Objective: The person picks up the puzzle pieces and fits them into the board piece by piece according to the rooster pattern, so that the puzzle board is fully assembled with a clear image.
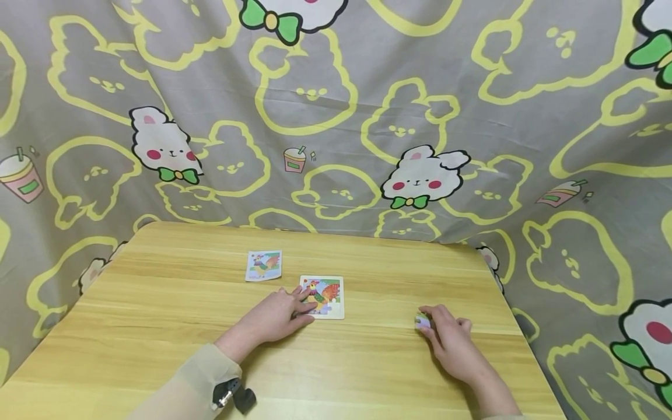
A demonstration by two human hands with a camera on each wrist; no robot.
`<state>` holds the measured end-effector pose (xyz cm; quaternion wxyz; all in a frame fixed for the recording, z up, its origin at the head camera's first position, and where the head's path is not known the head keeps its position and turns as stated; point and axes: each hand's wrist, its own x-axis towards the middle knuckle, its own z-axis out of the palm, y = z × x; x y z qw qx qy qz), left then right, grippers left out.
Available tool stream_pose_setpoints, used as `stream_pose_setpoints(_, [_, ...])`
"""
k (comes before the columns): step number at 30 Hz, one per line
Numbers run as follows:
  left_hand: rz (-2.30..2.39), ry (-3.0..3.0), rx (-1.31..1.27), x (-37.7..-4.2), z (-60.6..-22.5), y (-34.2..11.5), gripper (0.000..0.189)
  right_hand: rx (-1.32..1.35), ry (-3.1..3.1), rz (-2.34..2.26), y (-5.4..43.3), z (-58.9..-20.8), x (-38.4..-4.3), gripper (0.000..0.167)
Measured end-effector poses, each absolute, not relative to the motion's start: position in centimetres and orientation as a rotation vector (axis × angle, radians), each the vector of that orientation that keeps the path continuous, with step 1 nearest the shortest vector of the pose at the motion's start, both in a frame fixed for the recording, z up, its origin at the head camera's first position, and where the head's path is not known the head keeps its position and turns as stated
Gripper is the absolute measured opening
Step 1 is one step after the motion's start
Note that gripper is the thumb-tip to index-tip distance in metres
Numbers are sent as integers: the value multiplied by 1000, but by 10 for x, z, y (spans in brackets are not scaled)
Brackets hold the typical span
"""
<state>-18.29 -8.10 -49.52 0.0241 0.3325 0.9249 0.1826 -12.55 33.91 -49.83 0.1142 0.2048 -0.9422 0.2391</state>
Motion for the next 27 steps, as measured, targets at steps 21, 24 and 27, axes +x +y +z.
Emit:
stream_pose_setpoints(21, [575, 2858, 1010, -183, -494, -80, 38, 831, -2702, 797, 287, -494, -148, 38])
stream_pose_setpoints(24, [586, 2859, 994, -182, -494, -79, 38, 860, -2692, 803, 279, -495, -151, 37])
stream_pose_setpoints(27, [599, 2861, 981, -182, -495, -79, 37, 878, -2710, 801, 270, -496, -154, 37])
